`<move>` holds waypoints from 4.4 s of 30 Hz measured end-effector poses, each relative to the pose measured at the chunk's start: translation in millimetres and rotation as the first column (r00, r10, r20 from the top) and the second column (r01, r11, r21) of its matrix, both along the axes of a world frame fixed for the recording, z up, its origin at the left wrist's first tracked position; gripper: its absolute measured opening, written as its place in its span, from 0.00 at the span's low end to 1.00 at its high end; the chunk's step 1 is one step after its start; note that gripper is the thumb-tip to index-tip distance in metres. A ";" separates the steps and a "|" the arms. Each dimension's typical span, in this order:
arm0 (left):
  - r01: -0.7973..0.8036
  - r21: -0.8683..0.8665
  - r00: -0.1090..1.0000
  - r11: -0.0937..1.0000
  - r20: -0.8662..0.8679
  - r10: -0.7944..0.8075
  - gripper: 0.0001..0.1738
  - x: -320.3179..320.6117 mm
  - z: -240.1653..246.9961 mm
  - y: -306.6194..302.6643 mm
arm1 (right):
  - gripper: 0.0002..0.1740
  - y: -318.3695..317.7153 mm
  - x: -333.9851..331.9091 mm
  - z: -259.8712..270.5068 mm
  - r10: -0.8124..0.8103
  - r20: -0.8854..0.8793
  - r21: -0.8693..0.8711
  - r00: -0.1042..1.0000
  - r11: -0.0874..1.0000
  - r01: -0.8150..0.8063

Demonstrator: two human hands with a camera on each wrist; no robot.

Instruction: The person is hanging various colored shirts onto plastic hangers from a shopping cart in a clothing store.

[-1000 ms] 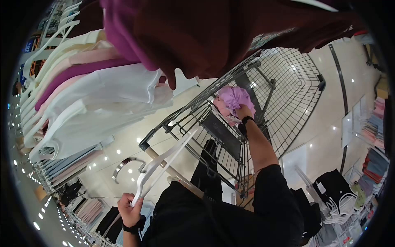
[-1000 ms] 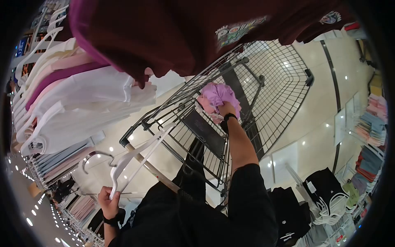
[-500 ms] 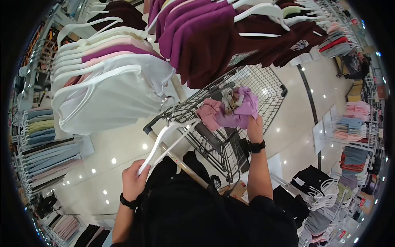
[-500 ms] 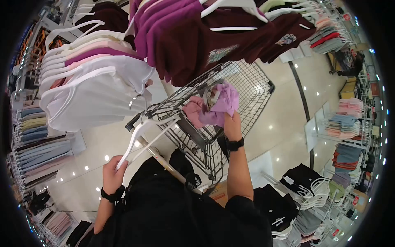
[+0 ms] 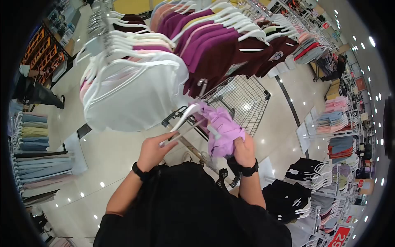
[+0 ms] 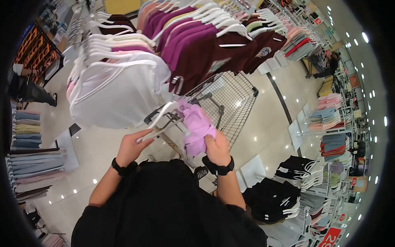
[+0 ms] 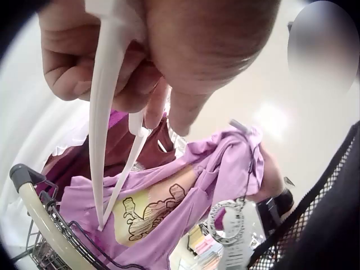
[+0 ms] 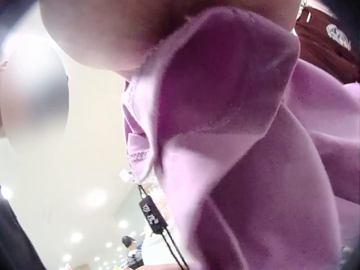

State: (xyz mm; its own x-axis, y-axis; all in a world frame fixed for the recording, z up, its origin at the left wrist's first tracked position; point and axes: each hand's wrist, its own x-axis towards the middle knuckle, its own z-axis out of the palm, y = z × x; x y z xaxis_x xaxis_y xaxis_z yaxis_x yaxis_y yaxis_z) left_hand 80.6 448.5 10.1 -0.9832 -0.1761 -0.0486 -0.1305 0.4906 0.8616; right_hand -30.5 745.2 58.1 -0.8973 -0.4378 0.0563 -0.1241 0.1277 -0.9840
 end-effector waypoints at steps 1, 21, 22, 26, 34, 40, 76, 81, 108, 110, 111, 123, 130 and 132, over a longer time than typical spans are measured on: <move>-0.004 0.002 1.000 1.000 -0.010 0.004 0.26 2.1 6.0 -6.0 | 0.18 -12.5 16.3 2.3 0.041 0.059 0.021 0.997 0.999 -0.042; -0.049 0.647 0.987 0.761 0.150 -0.064 0.21 38.5 -40.1 -122.4 | 0.10 -57.4 125.2 67.8 -0.008 -0.077 0.312 0.997 0.949 0.032; -0.072 0.740 0.986 0.669 0.155 -0.065 0.21 40.4 -40.9 -123.5 | 0.11 -53.6 126.2 66.8 -0.046 -0.060 0.365 0.997 0.929 0.064; -0.006 0.900 0.982 0.435 0.088 -0.168 0.22 49.6 -49.4 -125.9 | 0.11 -43.0 127.3 25.2 -0.246 -0.022 0.373 0.969 0.897 0.236; 0.076 0.784 0.979 0.617 0.059 -0.196 0.21 47.1 -34.0 -85.8 | 0.20 -99.2 80.3 -61.5 -0.243 -0.183 0.387 0.953 0.873 0.297; 0.157 0.597 0.983 0.787 -0.020 -0.181 0.21 48.9 -10.0 -83.1 | 0.25 -103.4 52.8 -68.1 -0.486 -0.163 0.455 0.858 0.735 0.503; 0.387 0.172 0.920 0.906 -0.141 -0.366 0.13 45.3 33.4 -29.8 | 0.11 -114.5 82.8 36.8 0.302 0.287 0.089 0.909 0.936 -0.339; 0.230 0.312 0.972 0.922 -0.110 -0.206 0.11 42.9 22.0 -8.2 | 0.19 -82.9 84.2 14.9 0.180 0.197 0.274 0.964 0.934 -0.231; -0.374 0.204 0.877 0.905 -0.240 0.417 0.09 52.7 47.0 61.5 | 0.13 123.3 4.1 -71.8 0.288 0.211 -0.218 0.934 0.945 -0.243; -0.384 0.195 0.879 0.902 -0.220 0.422 0.09 55.0 43.1 63.1 | 0.13 123.8 7.6 -67.6 0.311 0.199 -0.104 0.930 0.950 -0.295; -0.357 0.187 0.900 0.915 -0.194 0.390 0.10 55.6 42.1 64.4 | 0.13 121.7 8.6 -59.9 0.294 0.193 0.013 0.936 0.953 -0.302; -0.313 0.174 0.922 0.934 -0.179 0.342 0.18 58.9 31.6 102.5 | 0.18 105.6 12.4 -9.6 0.178 0.132 -0.030 0.975 0.984 -0.175; 0.028 0.307 0.995 0.951 -0.101 0.003 0.18 46.8 25.8 174.9 | 0.19 57.3 63.2 48.1 0.429 0.074 -0.134 0.901 0.899 -0.417; 0.076 0.474 0.996 0.877 -0.078 -0.043 0.17 46.7 14.0 172.9 | 0.19 50.3 72.1 64.3 0.416 -0.043 -0.130 0.908 0.899 -0.418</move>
State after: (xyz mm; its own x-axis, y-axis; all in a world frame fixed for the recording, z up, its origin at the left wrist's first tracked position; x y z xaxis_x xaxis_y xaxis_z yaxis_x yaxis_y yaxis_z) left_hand 127.3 621.4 24.1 -0.9949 -0.0885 -0.0491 -0.0514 0.0237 0.9984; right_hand 41.6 795.4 122.4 -0.6331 -0.7592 0.1509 -0.1506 -0.0704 -0.9861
